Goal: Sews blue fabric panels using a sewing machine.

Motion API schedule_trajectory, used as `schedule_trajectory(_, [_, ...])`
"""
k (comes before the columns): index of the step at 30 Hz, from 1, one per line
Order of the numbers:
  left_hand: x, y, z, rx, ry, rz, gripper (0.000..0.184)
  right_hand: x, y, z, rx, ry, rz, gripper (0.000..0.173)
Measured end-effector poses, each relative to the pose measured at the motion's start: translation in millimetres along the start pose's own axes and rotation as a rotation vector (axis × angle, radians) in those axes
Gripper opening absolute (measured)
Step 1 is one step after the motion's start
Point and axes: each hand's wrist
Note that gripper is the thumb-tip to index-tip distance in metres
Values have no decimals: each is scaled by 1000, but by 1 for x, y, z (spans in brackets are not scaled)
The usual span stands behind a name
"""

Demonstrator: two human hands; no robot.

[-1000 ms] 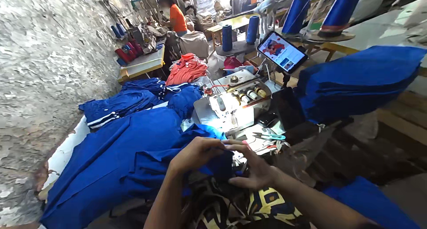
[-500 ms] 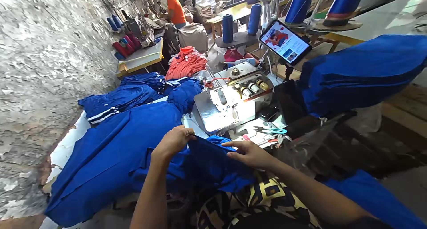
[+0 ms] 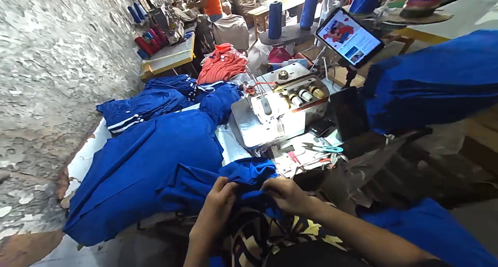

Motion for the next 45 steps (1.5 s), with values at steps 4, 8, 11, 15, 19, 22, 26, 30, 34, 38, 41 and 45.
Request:
schedule_trajectory(4, [-6,7,-7,70,31,-1,38,6,-30,-4,-5,-81,192,34])
schedule_trajectory(8, [-6,15,-4,93,1,-10,41,7,-39,8,-69,-137,189,47])
schedule_trajectory(11, [-7,17,-7,78,-32,-22,36,9,-37,22,-74,-151,159,42])
schedule_trajectory(15, [-8,15,-15,70,-3,73,27,6,-32,26,-134,-106,18,19])
schedule_trajectory(19, [-5,26,-21,148,142,266,30,6,-13,25,-147,-70,-46,20])
schedule_trajectory(22, [5,33,-21,90,39,331,28,5,1,26,-114,-80,22,19])
schedule_trajectory(26, [7,34,-15,-47,-51,156,37,5,14,29,-50,-139,161,18])
schedule_trajectory(30, [8,17,-9,-210,-145,-181,34,8,20,29,-48,-146,217,16])
schedule_trajectory(34, [3,-3,-3,-323,-135,-384,23,13,27,28,-110,-120,197,15])
schedule_trajectory(38, [-7,-25,2,-431,31,-715,28,10,37,28,-223,-135,164,14])
schedule_trajectory(41, [-15,-35,22,-519,201,-881,36,3,39,32,-358,-239,75,12])
schedule_trajectory(45, [-12,-28,85,-619,315,-856,34,-12,31,46,-317,-367,45,16])
Point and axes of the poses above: each hand's wrist, its own z-axis towards the middle knuckle, its own y-axis out of the back of the hand, x = y × z, and after that the axes turned 2 degrees about -z, right-handed
